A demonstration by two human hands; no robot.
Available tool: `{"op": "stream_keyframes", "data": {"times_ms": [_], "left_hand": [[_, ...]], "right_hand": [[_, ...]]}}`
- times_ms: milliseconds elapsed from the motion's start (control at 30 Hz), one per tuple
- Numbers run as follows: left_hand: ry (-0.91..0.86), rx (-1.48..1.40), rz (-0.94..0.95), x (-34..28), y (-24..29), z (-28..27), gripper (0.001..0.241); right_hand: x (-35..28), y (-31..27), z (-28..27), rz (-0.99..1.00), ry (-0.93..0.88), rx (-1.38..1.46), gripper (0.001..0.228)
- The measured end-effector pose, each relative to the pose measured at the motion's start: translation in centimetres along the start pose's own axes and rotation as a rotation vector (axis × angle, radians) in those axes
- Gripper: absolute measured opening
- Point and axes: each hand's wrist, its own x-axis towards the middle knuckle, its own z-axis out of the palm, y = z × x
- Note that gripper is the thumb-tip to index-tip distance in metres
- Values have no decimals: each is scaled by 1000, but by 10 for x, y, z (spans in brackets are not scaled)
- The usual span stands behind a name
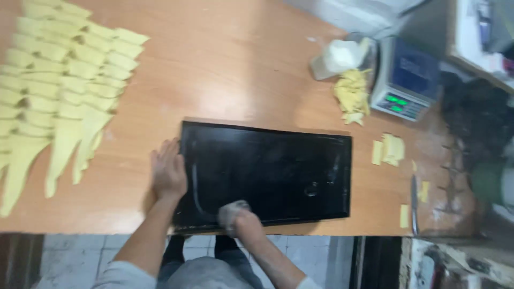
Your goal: Shaping pastry dough pieces into bow shapes and arranging them on a baking tray.
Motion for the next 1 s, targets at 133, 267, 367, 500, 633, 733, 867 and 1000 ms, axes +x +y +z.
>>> {"op": "stream_keyframes", "data": {"times_ms": [133,267,367,500,633,733,867,1000], "left_hand": [[-71,67,-70,-13,1,-6,43],[-82,71,-35,-9,12,-6,47],[-94,134,-12,-14,13,-10,48],[-105,187,-35,-6,22,-5,50],[-88,174,-69,-11,38,-9,49],[-86,217,-32,-13,27,-5,48],[-77,201,-70,-18,19,-9,50],[-44,188,-75,-11,34,4,46]], "right_hand": [[-99,137,4,403,361,307,19],[-154,215,-68,614,272,-171,25],[-166,245,-84,742,240,-356,27],[-132,273,-117,747,538,-154,29],[-67,334,-152,512,540,-277,32],[2,368,-178,670,664,-103,13],[20,328,-166,600,564,-438,12],[-19,204,-70,411,241,-520,15]]}}
